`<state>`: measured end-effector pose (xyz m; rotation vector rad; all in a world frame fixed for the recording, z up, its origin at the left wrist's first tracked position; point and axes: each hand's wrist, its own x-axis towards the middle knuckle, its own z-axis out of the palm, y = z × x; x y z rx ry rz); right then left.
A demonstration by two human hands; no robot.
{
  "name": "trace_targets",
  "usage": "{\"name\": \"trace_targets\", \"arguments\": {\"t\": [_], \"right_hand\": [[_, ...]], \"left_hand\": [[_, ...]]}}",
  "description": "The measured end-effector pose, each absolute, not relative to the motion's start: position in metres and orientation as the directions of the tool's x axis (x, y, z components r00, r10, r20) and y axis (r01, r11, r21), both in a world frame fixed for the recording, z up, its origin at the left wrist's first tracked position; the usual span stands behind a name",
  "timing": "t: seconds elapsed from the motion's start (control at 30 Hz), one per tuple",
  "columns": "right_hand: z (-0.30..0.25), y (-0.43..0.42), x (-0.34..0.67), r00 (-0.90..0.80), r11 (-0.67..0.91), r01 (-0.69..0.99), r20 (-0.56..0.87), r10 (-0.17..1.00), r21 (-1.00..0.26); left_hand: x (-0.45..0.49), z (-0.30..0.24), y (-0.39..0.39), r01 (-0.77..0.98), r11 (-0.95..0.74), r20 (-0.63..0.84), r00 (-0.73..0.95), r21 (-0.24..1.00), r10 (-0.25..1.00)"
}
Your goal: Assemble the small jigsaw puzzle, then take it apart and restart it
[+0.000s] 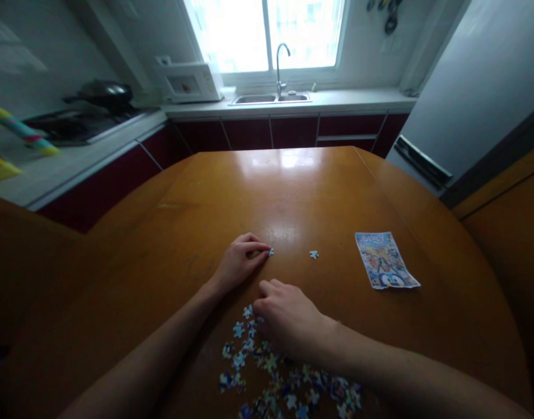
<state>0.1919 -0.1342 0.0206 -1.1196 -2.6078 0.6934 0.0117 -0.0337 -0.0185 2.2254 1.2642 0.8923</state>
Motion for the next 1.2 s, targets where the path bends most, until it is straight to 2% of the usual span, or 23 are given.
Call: {"name": "trace_targets", "arguments": {"t": [0.17, 0.27, 0.4, 0.5, 0.63, 0.7, 0.8, 1.0, 1.1, 1.2], "right_hand": [[0.013, -0.139, 0.186, -0.665, 0.574, 0.652, -0.011, 0.747, -0.496], [0.018, -0.136, 0.187, -0.616, 0.476, 0.607, 0.003, 0.788, -0.636], [0.024, -0.112, 0.200, -0.420, 0.208, 0.477, -0.013, 0.907, -0.854], [0.021, -0.085, 0.215, -0.241, 0.143, 0.380, 0.052, 0.969, -0.914], [0.011, -0.065, 0.228, -0.099, -0.005, 0.299, -0.037, 0.994, -0.954], [0.008, -0.063, 0.229, -0.084, -0.021, 0.314, -0.050, 0.995, -0.949], [0.004, -0.066, 0.228, -0.093, 0.046, 0.449, 0.004, 0.996, -0.893], [0.002, -0.070, 0.230, -0.140, 0.174, 0.785, 0.102, 0.985, -0.594], [0.009, -0.068, 0.238, -0.132, 0.180, 0.837, 0.129, 0.983, -0.517], [0.016, -0.062, 0.248, -0.211, 0.270, 0.803, 0.169, 0.963, -0.532]], "left_hand": [[0.012, -0.018, -0.034, 0.589, -0.500, 0.331, 0.378, 0.635, 0.865], [0.011, -0.019, -0.034, 0.591, -0.500, 0.325, 0.383, 0.633, 0.865], [0.010, -0.020, -0.033, 0.572, -0.511, 0.333, 0.393, 0.641, 0.857], [0.010, -0.020, -0.033, 0.580, -0.507, 0.324, 0.395, 0.637, 0.859], [0.009, -0.020, -0.033, 0.588, -0.506, 0.318, 0.399, 0.631, 0.860], [0.010, -0.019, -0.033, 0.585, -0.509, 0.321, 0.401, 0.631, 0.858], [0.010, -0.018, -0.034, 0.578, -0.514, 0.327, 0.402, 0.634, 0.855], [0.009, -0.019, -0.034, 0.591, -0.507, 0.324, 0.395, 0.627, 0.860], [0.009, -0.021, -0.033, 0.586, -0.520, 0.337, 0.399, 0.622, 0.853], [0.010, -0.022, -0.033, 0.583, -0.523, 0.336, 0.405, 0.621, 0.850]]}}
